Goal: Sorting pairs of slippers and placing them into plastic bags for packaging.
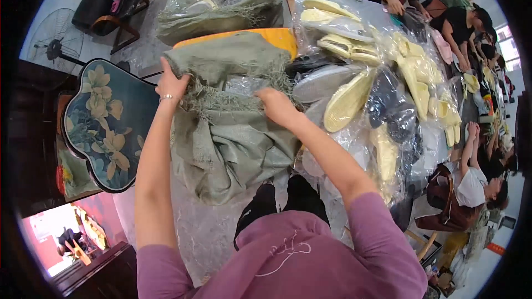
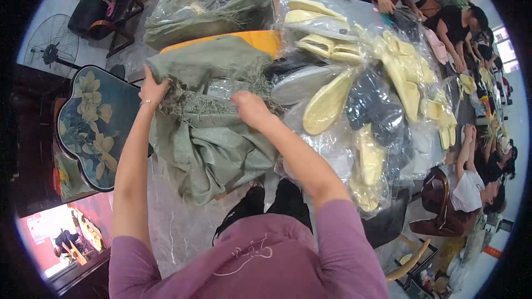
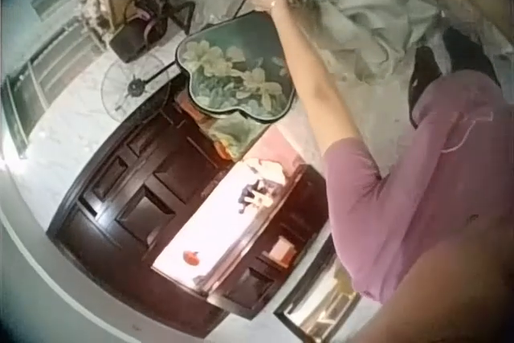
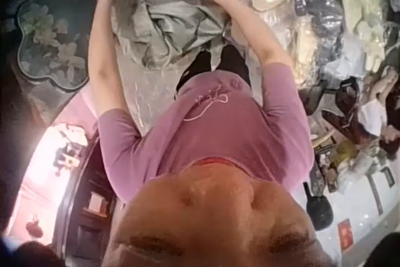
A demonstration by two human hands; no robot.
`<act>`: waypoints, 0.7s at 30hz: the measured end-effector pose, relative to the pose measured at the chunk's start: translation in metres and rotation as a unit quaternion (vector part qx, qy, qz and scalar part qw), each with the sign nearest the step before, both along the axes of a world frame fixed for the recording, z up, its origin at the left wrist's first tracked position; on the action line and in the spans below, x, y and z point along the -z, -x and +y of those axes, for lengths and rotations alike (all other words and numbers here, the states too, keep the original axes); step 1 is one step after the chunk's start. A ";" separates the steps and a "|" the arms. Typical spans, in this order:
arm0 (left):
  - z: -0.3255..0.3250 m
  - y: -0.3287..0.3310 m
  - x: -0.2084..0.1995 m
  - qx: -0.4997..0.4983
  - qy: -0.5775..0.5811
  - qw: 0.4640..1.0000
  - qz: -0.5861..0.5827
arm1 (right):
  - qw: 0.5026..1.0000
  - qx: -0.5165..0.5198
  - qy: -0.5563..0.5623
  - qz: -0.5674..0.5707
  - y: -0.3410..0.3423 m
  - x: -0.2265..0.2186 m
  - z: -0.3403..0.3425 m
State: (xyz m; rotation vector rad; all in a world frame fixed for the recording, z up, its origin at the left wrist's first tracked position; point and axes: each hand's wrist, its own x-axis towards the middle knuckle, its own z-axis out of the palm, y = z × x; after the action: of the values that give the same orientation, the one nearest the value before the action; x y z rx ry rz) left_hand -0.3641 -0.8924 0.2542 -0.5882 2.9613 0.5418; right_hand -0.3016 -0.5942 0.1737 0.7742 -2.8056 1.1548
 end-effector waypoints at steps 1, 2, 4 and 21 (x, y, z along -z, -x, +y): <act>-0.002 -0.013 0.004 0.038 0.038 0.998 0.025 | 0.999 -0.002 -0.029 -0.022 0.019 0.023 -0.016; 0.004 -0.027 0.010 0.079 0.076 0.993 0.050 | 0.999 -0.005 -0.024 -0.022 0.039 0.040 -0.027; 0.038 -0.055 0.014 0.109 0.072 0.991 -0.010 | 0.982 0.077 -0.145 -0.094 0.072 0.067 -0.035; -0.077 -0.131 0.062 0.065 0.069 0.993 -0.070 | 0.935 0.015 -0.344 0.081 0.043 0.076 -0.114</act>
State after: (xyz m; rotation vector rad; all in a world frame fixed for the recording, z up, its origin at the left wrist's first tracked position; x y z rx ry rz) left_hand -0.2332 -0.9695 0.1925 -0.4212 2.8930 0.2734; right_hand -0.3441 -0.7086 0.0981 0.7844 -3.0459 0.0518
